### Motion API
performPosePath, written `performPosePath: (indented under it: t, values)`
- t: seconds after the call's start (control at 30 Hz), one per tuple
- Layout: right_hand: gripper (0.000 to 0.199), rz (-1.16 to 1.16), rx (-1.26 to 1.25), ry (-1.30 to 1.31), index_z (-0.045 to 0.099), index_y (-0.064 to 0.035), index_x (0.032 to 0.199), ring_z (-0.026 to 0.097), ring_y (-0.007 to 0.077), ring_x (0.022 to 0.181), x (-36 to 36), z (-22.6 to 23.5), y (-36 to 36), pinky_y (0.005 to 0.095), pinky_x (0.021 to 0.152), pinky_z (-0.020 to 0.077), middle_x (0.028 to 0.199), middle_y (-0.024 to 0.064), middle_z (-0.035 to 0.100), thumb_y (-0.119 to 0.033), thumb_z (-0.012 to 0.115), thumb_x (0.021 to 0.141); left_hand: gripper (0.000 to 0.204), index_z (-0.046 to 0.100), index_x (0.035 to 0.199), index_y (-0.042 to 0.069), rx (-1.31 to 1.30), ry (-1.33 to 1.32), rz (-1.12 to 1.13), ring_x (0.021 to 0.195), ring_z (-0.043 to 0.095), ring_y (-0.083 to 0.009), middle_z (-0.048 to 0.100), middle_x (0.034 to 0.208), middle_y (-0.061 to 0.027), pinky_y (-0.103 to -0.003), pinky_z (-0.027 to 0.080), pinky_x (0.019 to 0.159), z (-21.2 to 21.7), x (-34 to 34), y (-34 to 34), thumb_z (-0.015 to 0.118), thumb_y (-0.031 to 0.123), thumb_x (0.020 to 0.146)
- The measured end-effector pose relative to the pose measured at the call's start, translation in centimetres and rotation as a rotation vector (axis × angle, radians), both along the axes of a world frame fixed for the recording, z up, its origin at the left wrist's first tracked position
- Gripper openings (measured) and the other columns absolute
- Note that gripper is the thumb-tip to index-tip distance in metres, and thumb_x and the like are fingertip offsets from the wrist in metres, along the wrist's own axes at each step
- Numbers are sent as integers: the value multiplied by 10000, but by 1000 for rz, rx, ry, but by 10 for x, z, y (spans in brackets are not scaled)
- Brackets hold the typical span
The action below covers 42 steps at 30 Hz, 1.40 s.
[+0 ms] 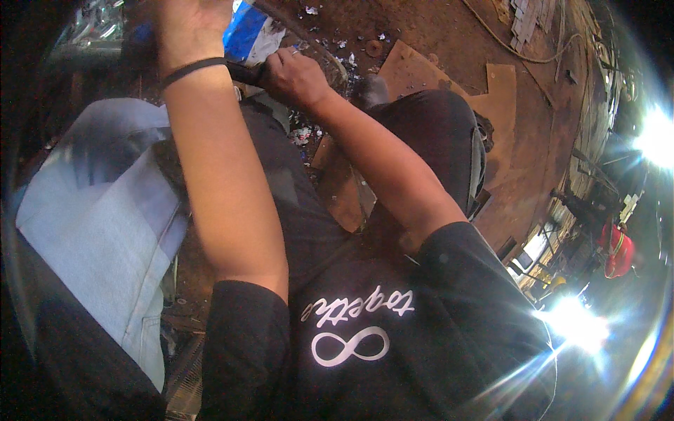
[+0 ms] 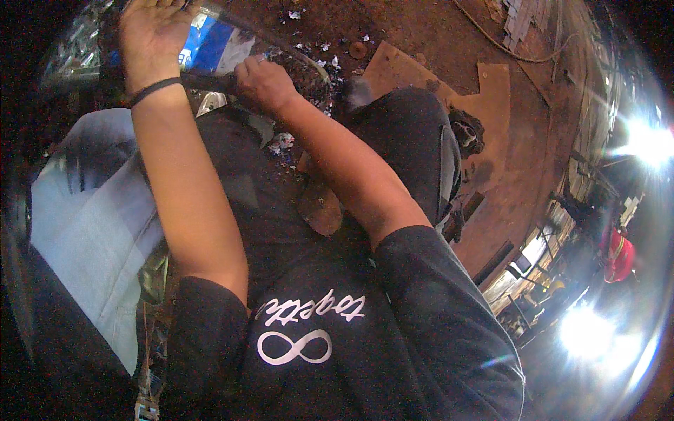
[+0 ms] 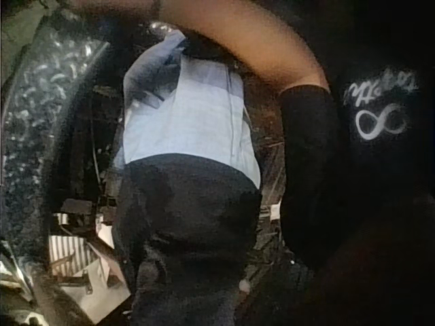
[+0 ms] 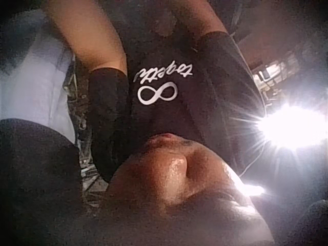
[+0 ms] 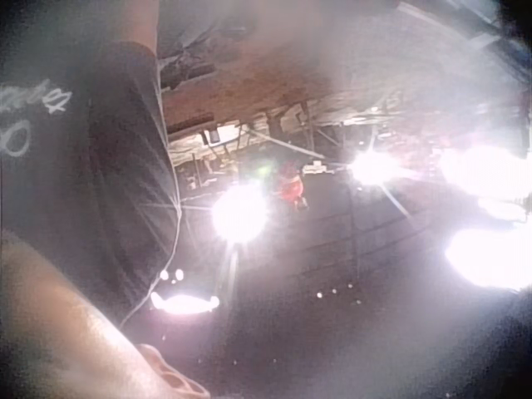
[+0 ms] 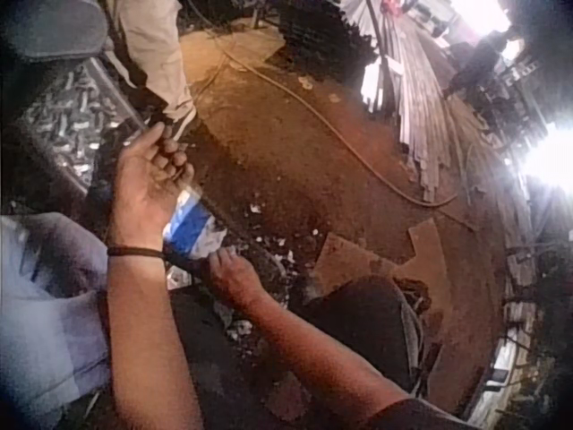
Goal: The person sits on the floor and scrapes a blue protective film off a curved metal frame using a small handheld tool. They hold the frame steady with one hand while peeling away the film with the other, occasionally adjusting their grip to reach different sections.
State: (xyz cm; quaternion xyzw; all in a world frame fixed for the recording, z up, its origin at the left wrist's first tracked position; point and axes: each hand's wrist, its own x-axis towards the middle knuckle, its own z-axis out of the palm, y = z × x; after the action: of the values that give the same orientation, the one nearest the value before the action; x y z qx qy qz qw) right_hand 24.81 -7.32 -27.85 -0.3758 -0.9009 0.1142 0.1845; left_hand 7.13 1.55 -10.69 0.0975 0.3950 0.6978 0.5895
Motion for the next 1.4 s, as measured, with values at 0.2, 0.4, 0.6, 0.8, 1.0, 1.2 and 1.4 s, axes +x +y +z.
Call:
performPosePath:
  t: [0.2,0.4,0.6,0.8,1.0,1.2,1.4]
  values:
    - [233,-229,-144,194,611,-54,979,657,380,832,14,-6,1,474,716,566,919,138,635,-201,728,842,185,642,854,133,-27,-19,-3,681,620,-161,624,744,16,-345,553,673,-2,6,3,710,267,962]
    - [232,-74,-61,202,659,-89,1039,651,340,918,16,-1,-10,436,771,557,943,121,646,-172,734,836,205,638,839,127,-54,-29,34,686,619,-167,623,741,10,-353,554,675,-1,0,2,728,273,951]
    - [198,-113,-29,213,680,-114,998,667,324,847,18,4,-9,442,719,557,862,95,653,-158,744,815,199,644,836,128,-49,-25,38,690,620,-167,623,743,12,-353,552,673,-2,8,4,736,268,944]
    - [198,-88,-73,271,692,-133,982,671,332,776,19,6,-2,454,671,556,849,93,651,-174,761,802,203,646,830,131,-29,-5,31,691,622,-167,627,746,13,-352,551,674,0,9,4,733,273,945]
    - [129,-361,-210,281,727,-102,940,709,354,820,3,15,8,443,717,576,910,115,723,-179,761,842,211,641,829,127,-42,-3,27,692,619,-172,627,750,7,-355,550,674,3,5,3,729,278,947]
    - [204,-258,-223,445,732,-126,1017,718,374,829,17,14,-4,465,717,593,951,127,729,-247,765,856,199,636,849,127,-57,1,39,681,617,-173,630,745,9,-356,546,667,1,11,5,716,271,960]
    - [176,-229,-220,391,765,-90,1009,735,354,833,16,20,-5,431,735,598,999,131,753,-207,779,879,211,631,821,131,-20,-3,13,675,615,-175,626,735,6,-362,543,665,0,6,3,709,262,967]
